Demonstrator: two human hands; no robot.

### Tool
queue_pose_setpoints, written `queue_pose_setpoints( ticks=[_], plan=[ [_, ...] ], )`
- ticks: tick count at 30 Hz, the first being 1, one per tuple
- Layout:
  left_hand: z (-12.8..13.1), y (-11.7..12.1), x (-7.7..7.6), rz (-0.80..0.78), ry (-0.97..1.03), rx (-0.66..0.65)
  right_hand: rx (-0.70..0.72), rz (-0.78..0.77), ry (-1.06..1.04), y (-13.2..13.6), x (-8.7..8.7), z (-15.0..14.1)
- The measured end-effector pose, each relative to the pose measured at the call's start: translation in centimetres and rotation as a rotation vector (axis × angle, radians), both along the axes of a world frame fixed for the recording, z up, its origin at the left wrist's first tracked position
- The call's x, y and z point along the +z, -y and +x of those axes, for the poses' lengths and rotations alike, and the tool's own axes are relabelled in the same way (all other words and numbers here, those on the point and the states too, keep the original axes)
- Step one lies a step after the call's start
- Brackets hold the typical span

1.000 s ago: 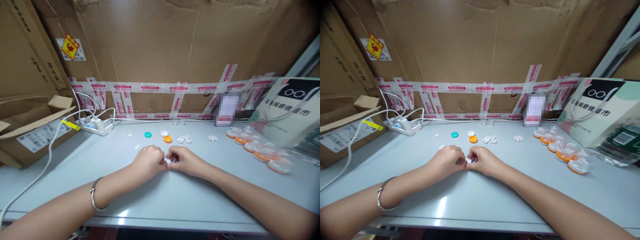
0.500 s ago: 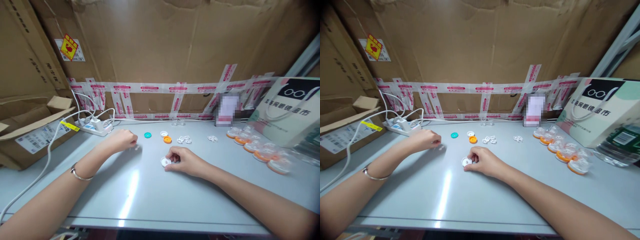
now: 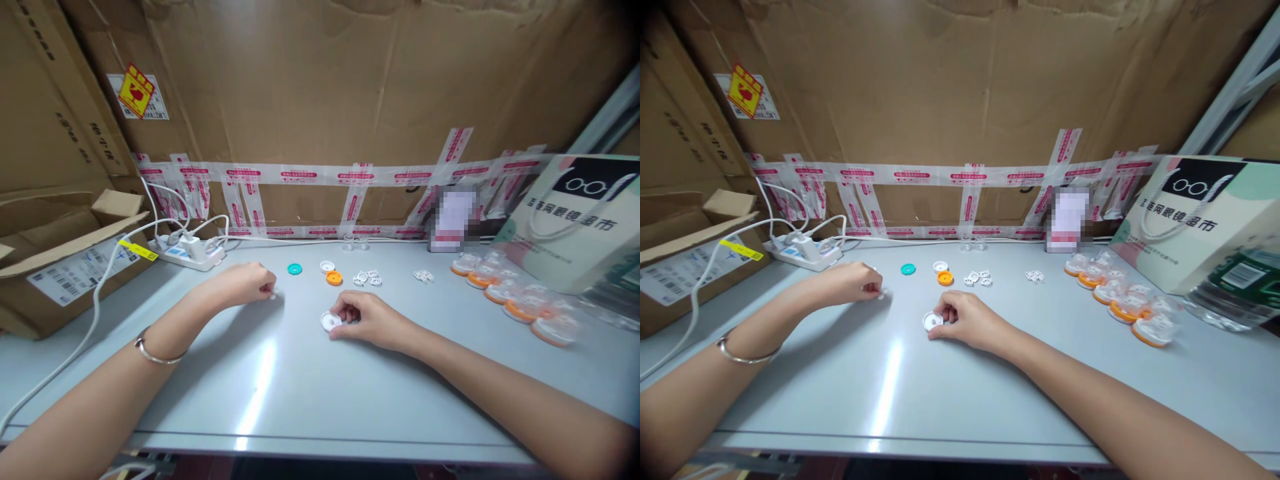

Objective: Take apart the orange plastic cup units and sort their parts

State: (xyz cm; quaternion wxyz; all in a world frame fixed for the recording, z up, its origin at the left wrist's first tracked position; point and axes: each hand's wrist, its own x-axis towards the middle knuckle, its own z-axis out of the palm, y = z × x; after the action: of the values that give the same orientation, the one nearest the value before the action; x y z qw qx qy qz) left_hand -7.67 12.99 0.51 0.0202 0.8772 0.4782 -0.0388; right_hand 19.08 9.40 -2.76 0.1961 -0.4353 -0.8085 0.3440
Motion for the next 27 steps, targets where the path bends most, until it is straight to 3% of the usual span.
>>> queue_pose_setpoints(
  ticks=[11,14,18,22,27],
  plan=[
    [-1.0,-0.3,0.6,-0.094,0.160,-0.040,0.010,-0.037,-0.037,-0.1,-0.1,0.1],
    [-0.6,-0.1,0.7,-0.034,0.186,-0.045,0.013,-0.044,-0.044,-0.1,-0.1,0.1],
    [1.7,1.4,0.5,0.033,0.345,-0.106,0.022,-0.048,-0.065,-0.3,-0.2,0.1],
    [4.9,3.5,-1.0,-0.103,0.510,-0.217,0.026,-0.082,-0.102,-0.3,-0.2,0.1],
    [7.0,4.5,-2.8,-0.136,0.645,-0.189,0.029,-0.095,-0.142,-0.2,-0.1,0.1]
  ],
)
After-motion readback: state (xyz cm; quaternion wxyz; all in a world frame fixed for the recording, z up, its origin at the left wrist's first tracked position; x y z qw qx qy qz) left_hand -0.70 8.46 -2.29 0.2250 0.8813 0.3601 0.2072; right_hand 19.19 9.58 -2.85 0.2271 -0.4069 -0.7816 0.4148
